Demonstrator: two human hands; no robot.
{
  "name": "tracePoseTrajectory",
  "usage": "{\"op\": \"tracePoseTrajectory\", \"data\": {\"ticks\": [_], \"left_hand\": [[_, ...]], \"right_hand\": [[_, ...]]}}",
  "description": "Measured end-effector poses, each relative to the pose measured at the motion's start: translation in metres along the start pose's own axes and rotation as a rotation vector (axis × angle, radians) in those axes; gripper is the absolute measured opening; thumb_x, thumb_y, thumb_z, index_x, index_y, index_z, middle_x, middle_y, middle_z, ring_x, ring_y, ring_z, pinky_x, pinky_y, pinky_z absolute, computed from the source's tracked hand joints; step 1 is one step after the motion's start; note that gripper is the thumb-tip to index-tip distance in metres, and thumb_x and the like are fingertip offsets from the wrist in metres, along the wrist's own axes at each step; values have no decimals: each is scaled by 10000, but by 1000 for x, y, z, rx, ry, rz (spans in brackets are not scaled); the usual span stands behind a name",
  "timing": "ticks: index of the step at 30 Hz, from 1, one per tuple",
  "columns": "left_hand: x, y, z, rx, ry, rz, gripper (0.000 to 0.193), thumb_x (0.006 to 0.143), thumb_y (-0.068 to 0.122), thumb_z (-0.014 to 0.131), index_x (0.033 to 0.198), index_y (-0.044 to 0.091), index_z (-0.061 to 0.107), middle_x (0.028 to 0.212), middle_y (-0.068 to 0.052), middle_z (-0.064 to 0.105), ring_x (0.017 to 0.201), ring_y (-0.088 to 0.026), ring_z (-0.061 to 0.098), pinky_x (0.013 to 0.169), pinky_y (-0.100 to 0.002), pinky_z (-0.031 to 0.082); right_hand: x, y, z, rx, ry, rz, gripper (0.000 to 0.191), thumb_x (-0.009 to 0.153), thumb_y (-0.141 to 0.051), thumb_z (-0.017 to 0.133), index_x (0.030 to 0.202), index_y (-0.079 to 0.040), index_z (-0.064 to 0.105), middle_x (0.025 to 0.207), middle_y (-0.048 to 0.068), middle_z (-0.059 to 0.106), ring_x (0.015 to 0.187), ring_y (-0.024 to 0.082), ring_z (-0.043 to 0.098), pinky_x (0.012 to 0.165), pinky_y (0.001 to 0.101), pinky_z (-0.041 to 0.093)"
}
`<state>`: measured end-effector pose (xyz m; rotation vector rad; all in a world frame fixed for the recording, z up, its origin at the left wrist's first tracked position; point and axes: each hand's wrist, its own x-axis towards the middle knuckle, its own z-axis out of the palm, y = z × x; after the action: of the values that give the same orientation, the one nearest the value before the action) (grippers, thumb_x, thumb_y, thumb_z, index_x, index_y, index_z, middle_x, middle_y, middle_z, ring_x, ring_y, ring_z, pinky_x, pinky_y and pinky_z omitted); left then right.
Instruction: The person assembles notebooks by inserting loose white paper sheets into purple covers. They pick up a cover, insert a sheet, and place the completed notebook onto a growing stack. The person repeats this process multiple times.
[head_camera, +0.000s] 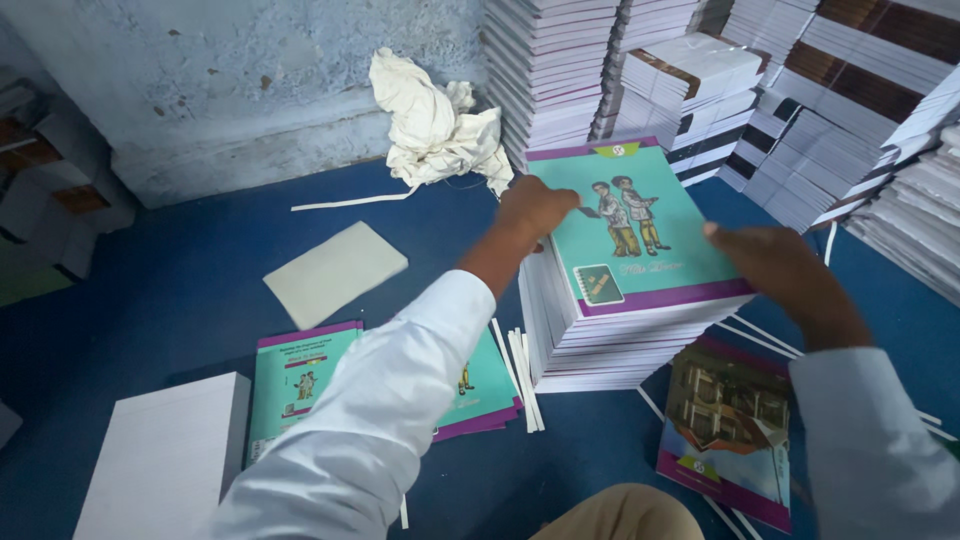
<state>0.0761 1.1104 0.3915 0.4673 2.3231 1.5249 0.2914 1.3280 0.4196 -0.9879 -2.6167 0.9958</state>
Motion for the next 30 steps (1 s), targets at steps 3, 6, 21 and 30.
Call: {"op": "tracePoseTrajectory", "data": {"ticks": [3, 6, 21, 30], "left_hand": [[6, -2, 14, 232, 72, 135, 567, 754, 452, 785, 1054, -28, 758, 1098, -254, 740, 1032, -388, 718, 919, -416, 565], [6, -6, 23, 189, 64, 148, 555, 730, 426, 778, 1032, -39, 766, 1103, -257, 737, 1027, -385, 723, 891, -416, 562], [-9, 1, 38, -709, -61, -176, 600, 773, 234, 747, 1196, -167, 602, 1123, -272, 681, 877, -342, 711, 722, -492, 583], [-13, 4, 37, -560, -71, -220, 693, 756, 277, 769, 1269, -150, 582, 1260, -300, 634, 1065, -396, 679, 900, -529, 537]], "right_hand": [[11, -8, -2, -68, -1, -23, 670, 1031, -597, 443, 1273, -37, 721, 1174, 264, 715, 1103, 382, 641, 994, 531, 446], [19, -13, -1, -41, -44, -82, 689, 1038, -574, 419, 1254, 14, 706, 1188, 291, 717, 1115, 415, 670, 1019, 530, 479], [14, -44, -10, 320, -252, 101, 895, 1012, -653, 306, 1448, 112, 467, 1418, 337, 581, 1330, 392, 578, 1137, 445, 417], [23, -38, -7, 281, -317, 71, 996, 958, -719, 284, 1486, 117, 408, 1466, 347, 530, 1395, 404, 519, 1158, 464, 387]]}}
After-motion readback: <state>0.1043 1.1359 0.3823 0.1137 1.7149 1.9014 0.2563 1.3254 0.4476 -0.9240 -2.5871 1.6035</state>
